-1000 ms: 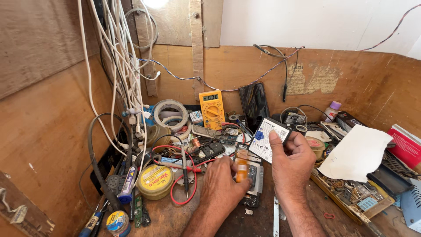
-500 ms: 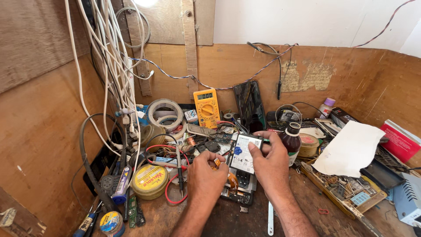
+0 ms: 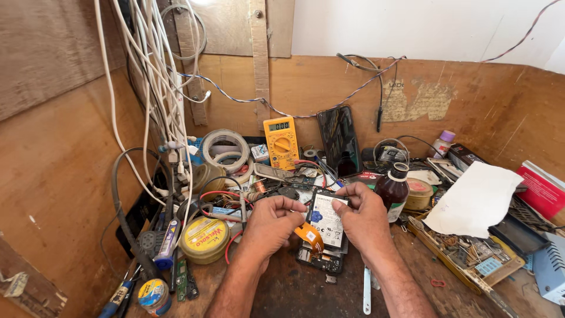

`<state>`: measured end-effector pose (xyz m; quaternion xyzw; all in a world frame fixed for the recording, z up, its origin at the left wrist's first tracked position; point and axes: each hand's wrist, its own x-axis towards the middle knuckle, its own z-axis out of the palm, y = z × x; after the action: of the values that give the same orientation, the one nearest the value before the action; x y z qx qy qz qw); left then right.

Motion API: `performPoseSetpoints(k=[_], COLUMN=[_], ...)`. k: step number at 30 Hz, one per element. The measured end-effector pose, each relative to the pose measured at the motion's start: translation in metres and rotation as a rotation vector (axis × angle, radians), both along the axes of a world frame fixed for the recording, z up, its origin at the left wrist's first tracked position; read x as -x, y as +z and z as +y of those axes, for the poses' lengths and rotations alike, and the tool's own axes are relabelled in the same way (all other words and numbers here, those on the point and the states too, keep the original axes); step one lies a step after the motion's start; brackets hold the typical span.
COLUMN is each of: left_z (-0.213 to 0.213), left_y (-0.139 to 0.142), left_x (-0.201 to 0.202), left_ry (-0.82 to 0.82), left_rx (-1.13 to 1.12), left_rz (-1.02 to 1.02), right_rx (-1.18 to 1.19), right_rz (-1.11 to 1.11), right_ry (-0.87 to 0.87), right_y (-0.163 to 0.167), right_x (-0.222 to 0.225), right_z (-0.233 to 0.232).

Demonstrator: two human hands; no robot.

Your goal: The person works at a cluttered repair bench on a disassembled smartphone, prying at its internals and removing the orange mid-frame assembly. They then peel the protective wrapping off a replacement battery, position it in the phone body, and set the phone aside on the bench.

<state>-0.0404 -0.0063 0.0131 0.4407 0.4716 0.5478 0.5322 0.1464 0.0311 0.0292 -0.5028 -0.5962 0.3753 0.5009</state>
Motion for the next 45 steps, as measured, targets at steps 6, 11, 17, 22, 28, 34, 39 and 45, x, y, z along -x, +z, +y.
performPoseSetpoints(k=[6, 11, 17, 22, 28, 34, 39, 45], left_z=[-0.005, -0.005, -0.002, 0.002, 0.003, 0.000, -0.010, -0.017], left_y=[-0.001, 0.003, -0.003, -0.008, -0.009, -0.003, 0.009, 0.018], left_x=[-0.004, -0.004, 0.001, 0.007, 0.006, 0.004, -0.004, -0.016], left_ry=[0.137, 0.093, -0.002, -0.090, -0.101, -0.071, -0.004, 0.181], left_rx=[0.071, 0.167, 0.195, 0.227, 0.206, 0.206, 0.182, 0.149], left_rz=[0.553, 0.569, 0.429, 0.353, 0.389, 0.451, 0.535, 0.836], right_rx=[0.022, 0.034, 0.079, 0.101, 0.072, -0.024, -0.160, -0.192], right_rz=[-0.037, 0.014, 0.032, 0.009, -0.108, -0.372, -0.574, -0.622], right_ry=[0.004, -0.003, -0.021, -0.027, -0.044, -0.132, -0.181, -0.183], right_y=[0.001, 0.001, 0.004, 0.006, 0.005, 0.004, -0.001, -0.010], right_x=[0.002, 0.002, 0.002, 0.003, 0.000, -0.002, -0.005, -0.005], right_z=[-0.004, -0.004, -0.006, -0.006, -0.005, -0.007, -0.003, 0.003])
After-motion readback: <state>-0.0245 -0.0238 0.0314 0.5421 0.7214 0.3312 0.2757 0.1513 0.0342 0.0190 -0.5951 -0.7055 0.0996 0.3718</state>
